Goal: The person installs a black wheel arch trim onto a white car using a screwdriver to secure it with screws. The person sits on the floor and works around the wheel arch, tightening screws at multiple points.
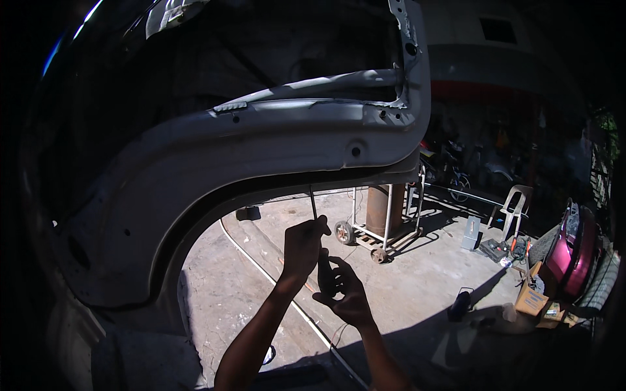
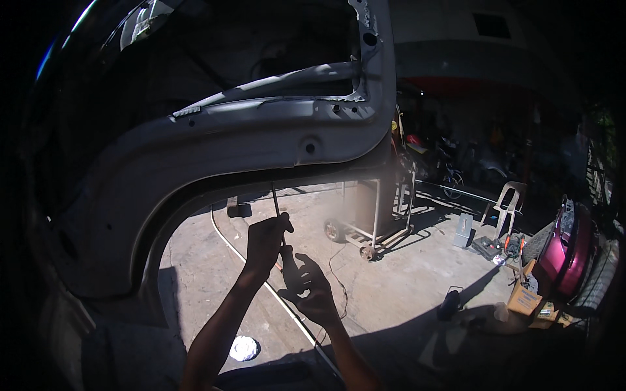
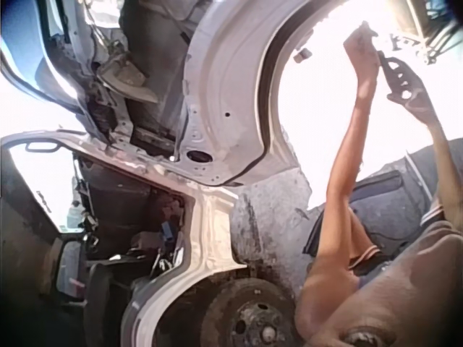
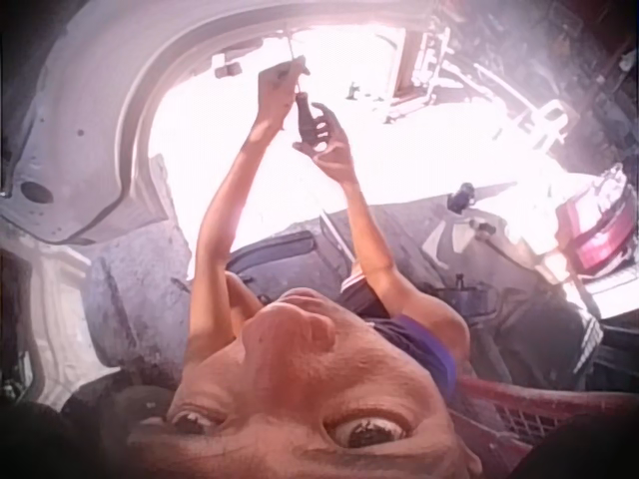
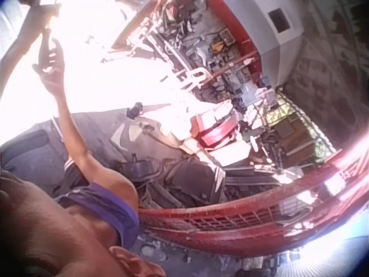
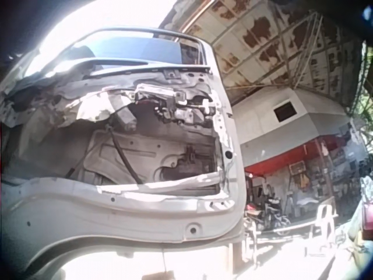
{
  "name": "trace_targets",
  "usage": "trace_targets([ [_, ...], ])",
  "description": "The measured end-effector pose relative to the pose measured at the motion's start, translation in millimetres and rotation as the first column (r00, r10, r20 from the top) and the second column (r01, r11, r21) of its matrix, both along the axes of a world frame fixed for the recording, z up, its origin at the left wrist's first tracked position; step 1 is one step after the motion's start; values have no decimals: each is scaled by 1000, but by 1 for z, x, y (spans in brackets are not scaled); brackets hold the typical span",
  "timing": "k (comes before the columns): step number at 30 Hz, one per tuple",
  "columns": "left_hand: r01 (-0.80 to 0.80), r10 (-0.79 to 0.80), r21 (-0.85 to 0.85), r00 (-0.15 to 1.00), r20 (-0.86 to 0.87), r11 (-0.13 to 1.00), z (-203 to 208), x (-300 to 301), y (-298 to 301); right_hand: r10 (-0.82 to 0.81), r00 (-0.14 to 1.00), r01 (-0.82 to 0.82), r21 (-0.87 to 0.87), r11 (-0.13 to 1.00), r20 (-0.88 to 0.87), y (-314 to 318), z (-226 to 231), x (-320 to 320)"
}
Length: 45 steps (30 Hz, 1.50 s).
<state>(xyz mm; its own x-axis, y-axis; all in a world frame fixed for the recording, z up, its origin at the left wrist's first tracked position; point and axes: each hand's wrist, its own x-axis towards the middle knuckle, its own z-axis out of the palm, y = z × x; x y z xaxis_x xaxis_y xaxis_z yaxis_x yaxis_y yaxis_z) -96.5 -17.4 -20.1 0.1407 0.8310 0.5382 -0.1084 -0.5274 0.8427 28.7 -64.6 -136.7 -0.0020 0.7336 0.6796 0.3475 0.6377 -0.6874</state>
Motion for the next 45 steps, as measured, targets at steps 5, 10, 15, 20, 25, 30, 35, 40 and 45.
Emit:
trace_targets([
  [5, 10, -10, -37, 1000, -13, 999, 3, -6, -3, 550, 569, -751, -114, 651, -611, -4, 14, 17],
  [10, 25, -26, 31, 999, 34, 999, 7, 3, -3, 165, 981, -164, 19, 986, -105, 7, 1, 8],
  [15, -3, 6, 114, 1000, -23, 993, -2, -9, 15, 524, 615, -717, -140, 683, -589, -6, 22, 4],
  [20, -144, 150, 472, 988, 25, 870, -14, 0, 27, 12, 999, -14, -77, 997, -34, -4, 20, -3],
  [25, -164, 135, 503, 986, 94, 849, -14, 9, 33, 482, 809, -559, -186, 808, -337, -9, 22, 4],
  [30, -143, 131, 355, 990, 58, 924, -15, 1, 29, 282, 924, -356, -316, 880, -257, -22, 34, -4],
  [35, -207, 194, 495, 978, 79, 844, -10, 3, 23, 140, 989, -131, -150, 980, 51, -19, 29, -18],
  [40, -337, 393, 673, 917, 74, 659, -20, 3, 37, 455, 658, -709, -289, 644, -600, -13, 24, -6],
  [45, -216, 174, 387, 975, 140, 896, -10, 12, 13, 139, 990, -140, -101, 985, -20, -14, 25, -17],
])
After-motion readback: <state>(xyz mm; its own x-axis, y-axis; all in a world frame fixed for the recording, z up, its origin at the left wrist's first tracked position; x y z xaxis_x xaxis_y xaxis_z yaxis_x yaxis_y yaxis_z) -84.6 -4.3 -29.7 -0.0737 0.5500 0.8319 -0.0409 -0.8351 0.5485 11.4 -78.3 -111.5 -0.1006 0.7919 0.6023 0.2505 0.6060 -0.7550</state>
